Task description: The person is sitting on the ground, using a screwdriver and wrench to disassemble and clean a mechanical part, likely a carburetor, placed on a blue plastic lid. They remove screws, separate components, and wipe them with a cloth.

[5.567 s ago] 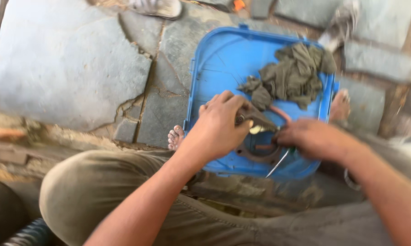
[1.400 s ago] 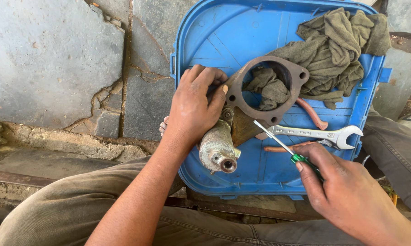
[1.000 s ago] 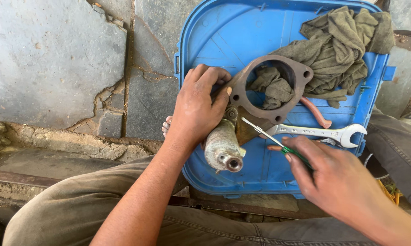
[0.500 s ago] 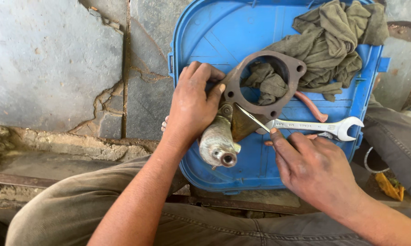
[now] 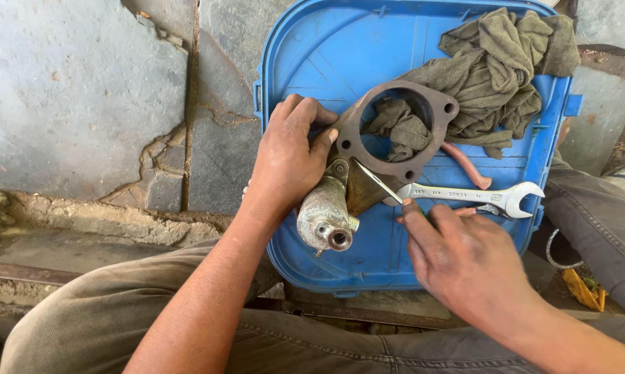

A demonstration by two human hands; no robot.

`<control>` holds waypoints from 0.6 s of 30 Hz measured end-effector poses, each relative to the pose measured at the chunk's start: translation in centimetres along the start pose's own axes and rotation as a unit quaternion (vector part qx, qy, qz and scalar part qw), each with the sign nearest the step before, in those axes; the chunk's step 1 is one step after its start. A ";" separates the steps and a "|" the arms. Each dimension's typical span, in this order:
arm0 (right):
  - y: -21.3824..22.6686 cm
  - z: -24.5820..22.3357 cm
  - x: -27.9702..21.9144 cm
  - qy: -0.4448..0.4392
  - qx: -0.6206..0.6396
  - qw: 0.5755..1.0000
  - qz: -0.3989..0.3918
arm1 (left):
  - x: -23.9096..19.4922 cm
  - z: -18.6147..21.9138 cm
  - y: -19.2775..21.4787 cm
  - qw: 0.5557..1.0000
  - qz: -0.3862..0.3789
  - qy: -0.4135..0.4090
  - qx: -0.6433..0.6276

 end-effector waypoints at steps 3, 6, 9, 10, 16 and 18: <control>1.1 0.0 -0.3 -0.024 -0.019 0.998 -0.048 | -0.2 -0.1 0.1 1.000 -0.005 -0.004 -0.006; 0.5 -0.3 -0.3 0.002 -0.036 0.996 -0.082 | -0.3 -0.4 -0.1 1.000 0.005 -0.015 -0.003; -0.1 -0.1 0.3 -0.006 -0.008 1.000 -0.007 | -0.2 -0.1 -0.2 0.999 0.008 -0.028 0.018; 0.1 0.0 0.2 0.001 -0.014 1.000 -0.001 | -0.1 0.1 -0.2 1.000 0.005 -0.024 0.011; 0.7 0.2 -0.8 -0.022 -0.034 0.996 -0.075 | -0.3 -0.3 -0.1 1.000 0.006 -0.018 0.005; 0.1 0.1 -1.0 -0.021 -0.024 0.998 -0.052 | -0.2 -0.4 -0.3 0.999 0.008 -0.029 0.022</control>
Point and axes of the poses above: each hand's wrist, its own x-axis towards the middle knuckle, its own y-axis out of the back of the hand, z = x × y, the point moved 4 cm from there along x, towards the middle knuckle, and after that the axes turned 11 degrees about z, right-handed, at the moved point
